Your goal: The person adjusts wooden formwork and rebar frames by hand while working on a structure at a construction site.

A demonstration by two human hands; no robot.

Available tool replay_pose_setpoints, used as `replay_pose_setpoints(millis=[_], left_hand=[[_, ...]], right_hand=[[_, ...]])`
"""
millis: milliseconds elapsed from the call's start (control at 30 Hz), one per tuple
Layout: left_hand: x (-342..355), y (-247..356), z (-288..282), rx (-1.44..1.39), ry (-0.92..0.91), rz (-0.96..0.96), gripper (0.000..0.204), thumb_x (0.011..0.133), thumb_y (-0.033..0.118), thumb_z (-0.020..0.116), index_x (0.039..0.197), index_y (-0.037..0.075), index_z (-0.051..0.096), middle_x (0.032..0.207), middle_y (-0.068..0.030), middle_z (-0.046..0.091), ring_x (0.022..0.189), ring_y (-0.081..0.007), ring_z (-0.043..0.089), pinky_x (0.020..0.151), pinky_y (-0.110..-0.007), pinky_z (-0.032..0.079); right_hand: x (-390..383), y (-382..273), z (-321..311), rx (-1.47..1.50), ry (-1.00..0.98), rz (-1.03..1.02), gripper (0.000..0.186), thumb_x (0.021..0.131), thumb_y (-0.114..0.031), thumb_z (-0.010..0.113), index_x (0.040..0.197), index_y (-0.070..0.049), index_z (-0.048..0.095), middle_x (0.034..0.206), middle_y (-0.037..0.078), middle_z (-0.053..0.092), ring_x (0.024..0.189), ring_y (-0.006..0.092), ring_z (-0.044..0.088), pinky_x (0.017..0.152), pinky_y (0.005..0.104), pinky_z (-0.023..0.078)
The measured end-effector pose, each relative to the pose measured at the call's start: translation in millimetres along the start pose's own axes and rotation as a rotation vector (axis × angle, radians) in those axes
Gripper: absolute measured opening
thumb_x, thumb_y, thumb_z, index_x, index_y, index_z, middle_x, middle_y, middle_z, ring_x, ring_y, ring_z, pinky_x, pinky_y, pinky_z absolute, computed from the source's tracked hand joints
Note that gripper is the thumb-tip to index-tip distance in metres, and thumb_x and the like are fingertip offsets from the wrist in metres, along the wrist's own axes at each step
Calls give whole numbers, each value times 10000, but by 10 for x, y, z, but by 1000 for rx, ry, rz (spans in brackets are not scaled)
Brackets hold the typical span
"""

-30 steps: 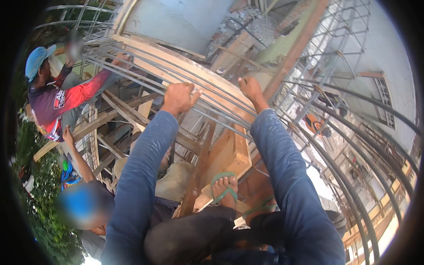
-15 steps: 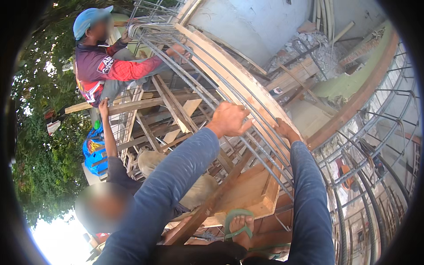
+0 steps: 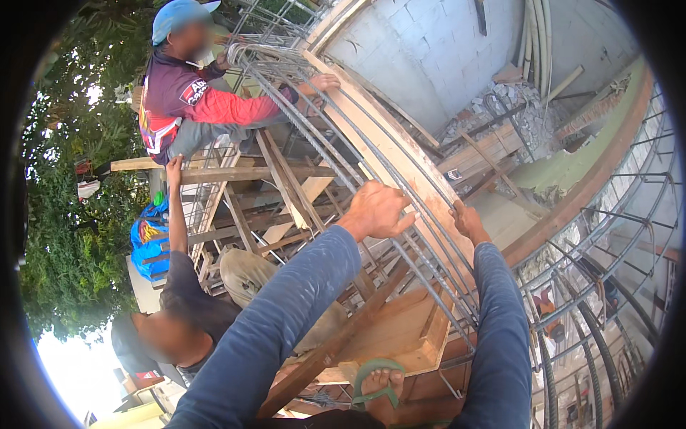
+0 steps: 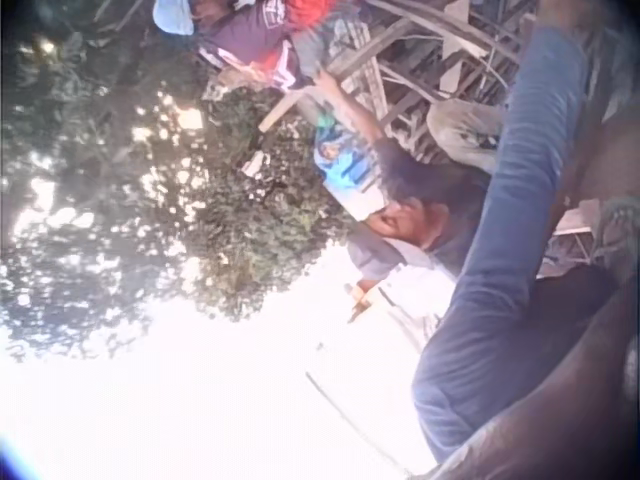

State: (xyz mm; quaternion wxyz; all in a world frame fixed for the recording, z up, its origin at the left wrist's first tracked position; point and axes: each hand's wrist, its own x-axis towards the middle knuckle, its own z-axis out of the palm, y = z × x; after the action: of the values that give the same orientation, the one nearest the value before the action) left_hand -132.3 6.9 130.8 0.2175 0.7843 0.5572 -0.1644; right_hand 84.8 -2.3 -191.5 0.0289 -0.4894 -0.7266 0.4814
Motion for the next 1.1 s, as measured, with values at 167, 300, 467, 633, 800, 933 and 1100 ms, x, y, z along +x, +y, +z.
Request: replay_pose_setpoints(millis=[167, 300, 467, 633, 800, 933, 1100], left_hand=[[81, 62, -41, 11, 4, 8, 479, 877, 479, 524, 868, 52, 742, 783, -149, 705, 801, -315, 684, 798, -436, 498], [30, 23, -11, -5, 14, 0, 483, 868, 483, 539, 818, 47, 742, 734, -150, 696, 752, -320, 684, 755, -427, 513], [60, 47, -33, 8, 40, 11, 482, 853, 489, 561, 806, 44, 741, 694, -151, 686, 704, -325, 681, 711, -425, 524], [68, 63, -61, 3, 18, -1, 475, 845, 482, 573, 800, 39, 739, 681, -150, 684, 698, -322, 683, 718, -430, 527], [22, -3, -72, 2, -11, 23, 488, 868, 487, 545, 824, 39, 731, 696, -144, 680, 696, -321, 678, 707, -436, 522], [60, 29, -95, 13, -48, 32, 491, 888, 492, 524, 841, 48, 726, 698, -132, 675, 694, -316, 675, 695, -436, 518], [55, -12, 18, -17, 5, 30, 490, 877, 494, 541, 821, 47, 734, 687, -142, 679, 696, -323, 679, 709, -436, 520]], right_hand=[[-65, 94, 125, 257, 304, -62, 207, 909, -219, 600, 913, -13, 628, 709, 189, 626, 677, 363, 616, 650, 440, 473], [-254, -349, 107, 230, 454, 78, 196, 891, -215, 636, 896, -21, 660, 744, 226, 631, 694, 401, 621, 656, 458, 472], [-260, -437, 69, 220, 553, 59, 251, 907, -258, 628, 874, -11, 661, 764, 250, 633, 731, 429, 622, 665, 485, 464], [-64, -387, -93, 231, 209, 233, 518, 977, -437, 475, 820, 35, 620, 811, 319, 606, 809, 502, 579, 738, 541, 443], [-93, -486, 17, 271, 180, 133, 564, 979, -462, 465, 763, 44, 586, 764, 311, 574, 724, 467, 542, 695, 512, 433], [-113, -149, -65, 318, 170, 114, 589, 978, -488, 455, 746, 33, 600, 741, 275, 604, 698, 448, 566, 701, 505, 439], [-114, -77, -84, 404, 6, 118, 554, 970, -490, 478, 753, 10, 579, 670, 172, 574, 650, 282, 533, 640, 425, 439]])
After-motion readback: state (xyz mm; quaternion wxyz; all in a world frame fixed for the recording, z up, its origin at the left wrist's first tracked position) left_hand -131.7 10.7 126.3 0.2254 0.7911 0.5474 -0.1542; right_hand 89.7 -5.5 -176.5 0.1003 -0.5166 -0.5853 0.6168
